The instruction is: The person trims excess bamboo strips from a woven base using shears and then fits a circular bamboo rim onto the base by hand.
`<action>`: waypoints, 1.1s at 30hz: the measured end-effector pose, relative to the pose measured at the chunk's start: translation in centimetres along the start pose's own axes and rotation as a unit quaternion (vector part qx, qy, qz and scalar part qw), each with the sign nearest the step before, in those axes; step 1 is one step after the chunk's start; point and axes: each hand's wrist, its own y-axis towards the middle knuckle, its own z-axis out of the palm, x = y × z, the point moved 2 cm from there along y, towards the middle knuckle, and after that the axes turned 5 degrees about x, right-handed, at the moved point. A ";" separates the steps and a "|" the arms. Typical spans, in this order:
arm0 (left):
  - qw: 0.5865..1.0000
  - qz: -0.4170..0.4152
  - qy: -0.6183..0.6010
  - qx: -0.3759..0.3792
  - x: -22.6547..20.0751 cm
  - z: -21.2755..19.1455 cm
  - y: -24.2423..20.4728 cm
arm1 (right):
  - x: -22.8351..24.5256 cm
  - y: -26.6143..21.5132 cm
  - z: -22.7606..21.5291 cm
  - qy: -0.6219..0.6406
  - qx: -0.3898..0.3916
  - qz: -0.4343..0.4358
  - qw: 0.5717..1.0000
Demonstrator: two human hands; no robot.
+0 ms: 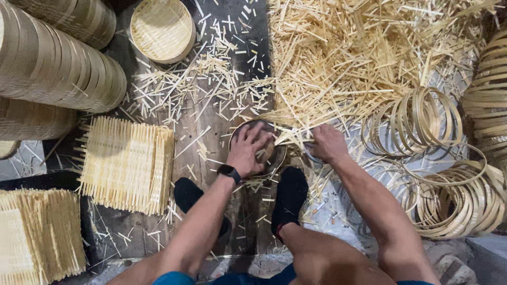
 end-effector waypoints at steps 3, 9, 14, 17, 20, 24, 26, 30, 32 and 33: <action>0.973 -0.130 -0.142 -0.130 -2.0 1.7 -0.3 | -0.9 -0.9 -0.5 -0.010 -0.002 0.016 1.000; 0.988 -0.075 -0.127 -0.042 -1.3 1.8 0.7 | 1.2 0.7 -1.4 -0.027 -0.006 -0.002 1.000; 0.996 -0.049 -0.075 -0.007 -1.5 0.2 -0.1 | -1.7 0.0 0.6 -0.017 0.007 -0.024 1.000; 0.995 -0.055 -0.084 0.007 -1.5 -0.1 0.2 | -0.5 0.8 0.4 -0.033 -0.060 -0.036 0.997; 0.996 -0.019 -0.086 0.025 -1.2 -0.5 0.2 | 1.3 1.4 -1.1 -0.052 -0.001 -0.017 0.999; 0.994 0.011 -0.062 0.086 -0.5 -1.6 0.4 | 0.4 0.6 -1.8 0.044 0.145 0.051 0.987; 0.995 0.032 -0.052 0.074 -0.3 -1.6 0.8 | -0.6 0.8 -1.0 0.010 0.083 0.006 0.997; 0.995 0.055 -0.059 0.062 -0.1 -1.4 0.8 | -1.1 1.2 0.3 -0.070 0.022 -0.028 0.997; 0.994 0.047 -0.061 0.072 -0.4 -1.2 0.9 | 0.0 0.9 -0.7 -0.052 0.000 -0.041 0.998; 0.994 0.041 -0.063 0.081 -0.5 -1.1 1.0 | 0.9 0.9 -1.6 -0.036 -0.024 -0.052 0.998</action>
